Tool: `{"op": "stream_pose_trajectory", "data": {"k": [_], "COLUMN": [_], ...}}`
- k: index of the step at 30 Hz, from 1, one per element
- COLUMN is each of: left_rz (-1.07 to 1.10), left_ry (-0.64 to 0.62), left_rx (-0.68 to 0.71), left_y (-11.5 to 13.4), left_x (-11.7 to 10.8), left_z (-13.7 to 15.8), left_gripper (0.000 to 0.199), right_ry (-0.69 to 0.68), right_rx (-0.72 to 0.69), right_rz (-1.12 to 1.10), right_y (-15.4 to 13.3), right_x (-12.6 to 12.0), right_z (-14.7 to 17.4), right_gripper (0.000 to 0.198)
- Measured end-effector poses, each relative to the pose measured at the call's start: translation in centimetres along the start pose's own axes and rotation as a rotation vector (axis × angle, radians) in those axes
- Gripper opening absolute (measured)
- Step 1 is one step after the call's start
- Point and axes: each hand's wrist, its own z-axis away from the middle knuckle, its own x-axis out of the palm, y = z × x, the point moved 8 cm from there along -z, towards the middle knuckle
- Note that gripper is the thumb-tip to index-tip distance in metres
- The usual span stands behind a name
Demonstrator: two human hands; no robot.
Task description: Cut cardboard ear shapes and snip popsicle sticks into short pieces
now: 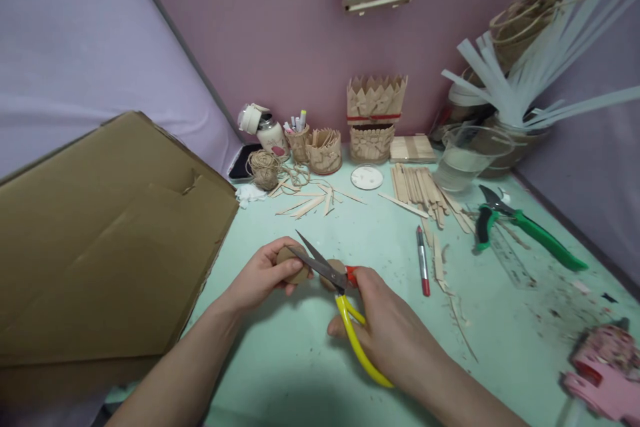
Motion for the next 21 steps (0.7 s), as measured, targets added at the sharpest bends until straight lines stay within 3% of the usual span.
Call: {"op": "stream_pose_trajectory", "data": {"k": [5, 10, 21], "left_rz": [0.052, 0.039, 0.039], "left_ry": [-0.050, -0.059, -0.038], "left_rx": [0.087, 0.062, 0.076], "left_y": [0.49, -0.01, -0.31], "left_x": [0.62, 0.73, 0.76], "left_z": [-0.11, -0.17, -0.16], "left_gripper": [0.025, 0.025, 0.024], "right_ry": [-0.013, -0.017, -0.071], "right_rx": [-0.010, -0.012, 0.054], "right_rz": [0.047, 0.010, 0.061], "right_y": [-0.46, -0.54, -0.07], "right_x": [0.13, 0.18, 0.71], "right_z": [0.26, 0.42, 0.43], "right_gripper": [0.032, 0.033, 0.018]}}
